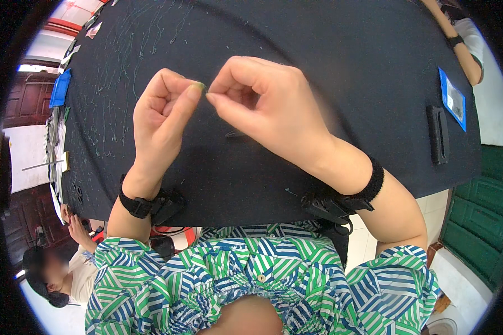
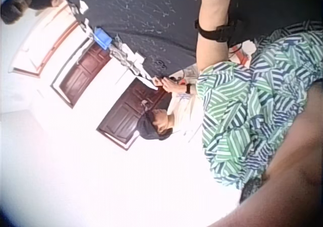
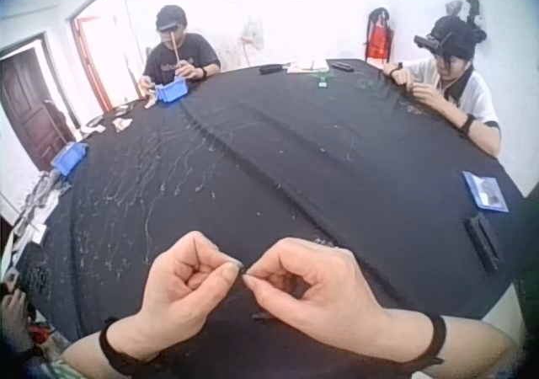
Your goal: The person threads a fishing line through small metal swivels and uses a pair of pliers to secure components on the line.
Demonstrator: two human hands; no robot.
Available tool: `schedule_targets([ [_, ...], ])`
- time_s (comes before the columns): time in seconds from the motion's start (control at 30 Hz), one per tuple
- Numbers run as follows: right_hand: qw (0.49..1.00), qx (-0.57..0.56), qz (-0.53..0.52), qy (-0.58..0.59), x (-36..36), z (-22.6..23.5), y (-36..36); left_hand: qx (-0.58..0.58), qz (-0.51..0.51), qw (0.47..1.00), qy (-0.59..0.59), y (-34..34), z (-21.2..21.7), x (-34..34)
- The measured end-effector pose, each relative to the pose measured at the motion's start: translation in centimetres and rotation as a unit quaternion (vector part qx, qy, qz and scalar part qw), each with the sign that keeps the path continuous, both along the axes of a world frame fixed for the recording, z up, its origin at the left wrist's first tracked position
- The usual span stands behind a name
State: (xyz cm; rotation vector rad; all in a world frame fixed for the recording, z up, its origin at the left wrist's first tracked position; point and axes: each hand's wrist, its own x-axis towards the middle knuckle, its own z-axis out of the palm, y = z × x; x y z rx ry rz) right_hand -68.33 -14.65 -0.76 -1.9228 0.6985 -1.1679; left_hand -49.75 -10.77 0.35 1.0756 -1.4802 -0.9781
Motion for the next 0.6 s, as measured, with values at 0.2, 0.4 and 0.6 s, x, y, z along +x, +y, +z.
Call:
schedule_targets([
  [0.2, 0.991, -0.124, -0.035, 0.043, 0.0, 0.6, 0.1, 0.001, 0.001, 1.000, 0.006, 0.0, 0.1, -0.1],
  [0.4, 0.960, -0.260, -0.057, 0.083, -0.7, 1.1, -1.0, 0.015, 0.024, 0.997, -0.073, -0.1, -0.1, -0.1],
  [0.6, 0.973, -0.217, -0.025, 0.070, -1.3, 1.2, -1.6, 0.010, 0.004, 0.996, -0.094, 0.0, 0.0, -0.4],
])
